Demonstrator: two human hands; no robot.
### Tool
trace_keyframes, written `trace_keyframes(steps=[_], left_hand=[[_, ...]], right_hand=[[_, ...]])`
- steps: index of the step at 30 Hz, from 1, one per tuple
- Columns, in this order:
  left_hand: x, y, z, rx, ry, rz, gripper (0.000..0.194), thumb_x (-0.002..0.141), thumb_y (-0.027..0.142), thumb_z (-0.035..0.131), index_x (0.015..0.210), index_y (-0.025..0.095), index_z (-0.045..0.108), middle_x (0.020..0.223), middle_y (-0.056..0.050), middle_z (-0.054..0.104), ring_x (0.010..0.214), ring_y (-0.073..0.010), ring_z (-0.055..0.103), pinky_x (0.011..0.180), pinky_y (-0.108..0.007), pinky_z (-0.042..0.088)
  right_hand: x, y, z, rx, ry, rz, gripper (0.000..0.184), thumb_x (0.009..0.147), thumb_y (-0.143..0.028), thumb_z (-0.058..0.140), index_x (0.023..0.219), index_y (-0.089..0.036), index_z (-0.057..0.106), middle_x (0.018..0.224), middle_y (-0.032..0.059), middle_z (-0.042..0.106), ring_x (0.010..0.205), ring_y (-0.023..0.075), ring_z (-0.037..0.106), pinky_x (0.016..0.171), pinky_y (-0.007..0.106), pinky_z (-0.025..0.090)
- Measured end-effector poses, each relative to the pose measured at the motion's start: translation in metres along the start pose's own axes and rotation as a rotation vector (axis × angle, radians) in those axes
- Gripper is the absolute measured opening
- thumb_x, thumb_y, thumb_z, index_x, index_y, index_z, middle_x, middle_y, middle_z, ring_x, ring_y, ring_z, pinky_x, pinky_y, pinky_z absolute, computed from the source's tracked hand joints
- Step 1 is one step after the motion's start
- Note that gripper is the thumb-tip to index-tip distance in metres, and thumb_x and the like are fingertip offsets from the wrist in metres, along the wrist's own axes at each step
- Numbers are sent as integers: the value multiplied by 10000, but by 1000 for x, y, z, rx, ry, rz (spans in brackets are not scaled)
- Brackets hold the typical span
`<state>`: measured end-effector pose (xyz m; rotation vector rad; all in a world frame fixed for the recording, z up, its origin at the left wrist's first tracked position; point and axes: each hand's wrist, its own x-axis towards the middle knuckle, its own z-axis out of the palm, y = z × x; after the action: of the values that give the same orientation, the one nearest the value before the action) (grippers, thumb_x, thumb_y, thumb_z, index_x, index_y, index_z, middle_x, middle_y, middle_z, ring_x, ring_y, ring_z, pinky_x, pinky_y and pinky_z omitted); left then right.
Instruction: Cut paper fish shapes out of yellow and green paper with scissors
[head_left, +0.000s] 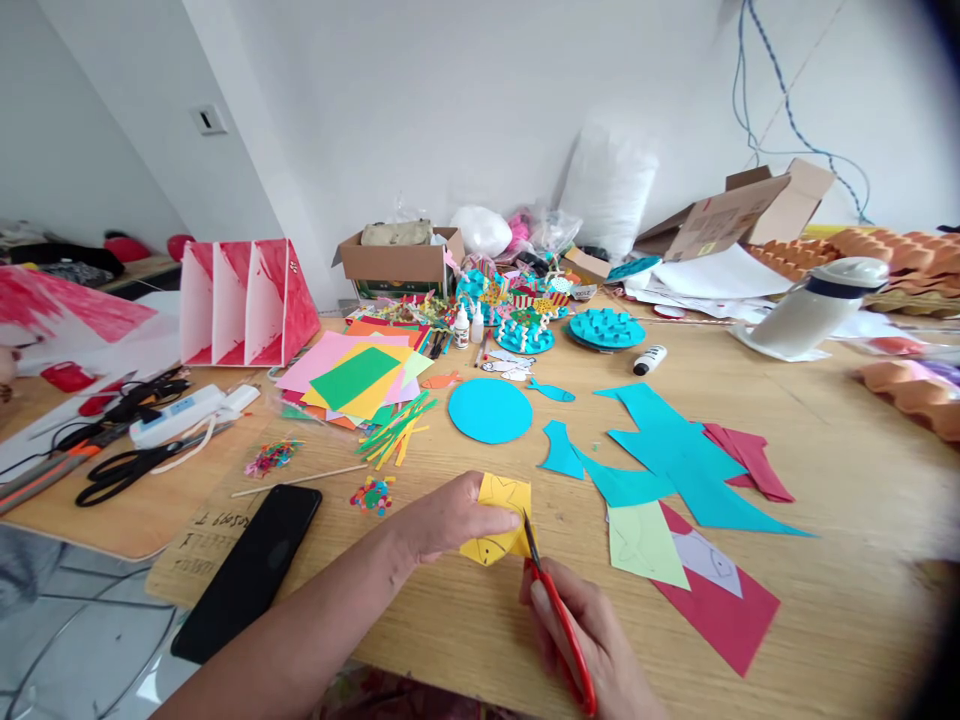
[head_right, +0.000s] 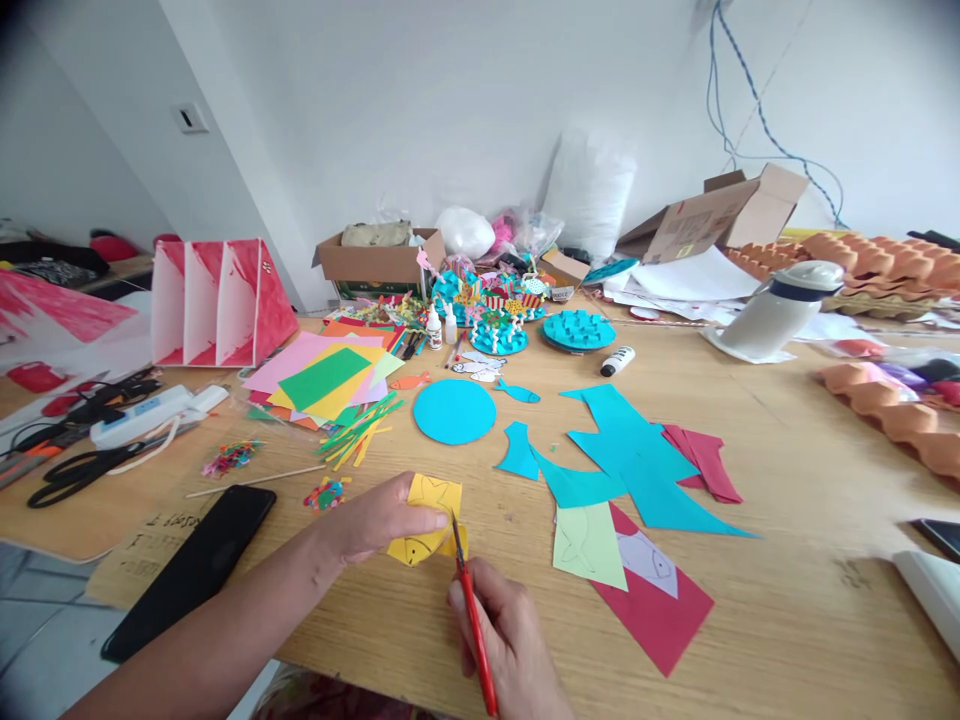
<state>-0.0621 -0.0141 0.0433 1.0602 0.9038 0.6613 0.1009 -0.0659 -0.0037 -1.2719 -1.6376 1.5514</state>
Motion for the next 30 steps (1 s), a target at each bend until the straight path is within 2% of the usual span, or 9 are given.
trace_keyframes(steps=[11,19,25,30], left_hand=[[1,0,0,15,-13,-8,202,625,269,589,753,124,648,678,-3,594,581,-95,488,548,-189,366],[2,0,-2,65,25,-72,136,605,231,565,688,128,597,608,16,561,526,-85,463,499,-187,346],[2,4,-4,107,18,-103,102,603,211,529,660,135,566,588,30,535,504,-74,447,484,-185,341],[1,6,-6,153,25,-138,96,601,223,542,654,143,537,572,46,506,494,-69,434,468,-183,331]], right_hand=[[0,-2,-1,37,-8,33,449,815,-599,362,585,-213,356,520,-62,352,466,99,358,422,202,286],[0,12,-5,-73,-5,-43,404,854,-515,377,600,-200,365,578,-47,370,536,106,332,466,215,267],[1,8,-6,-90,-2,-56,390,854,-495,389,604,-198,353,600,-45,332,566,110,284,478,218,251],[1,9,-8,-123,-25,-57,402,862,-508,363,605,-199,354,595,-43,347,557,110,298,481,221,255]])
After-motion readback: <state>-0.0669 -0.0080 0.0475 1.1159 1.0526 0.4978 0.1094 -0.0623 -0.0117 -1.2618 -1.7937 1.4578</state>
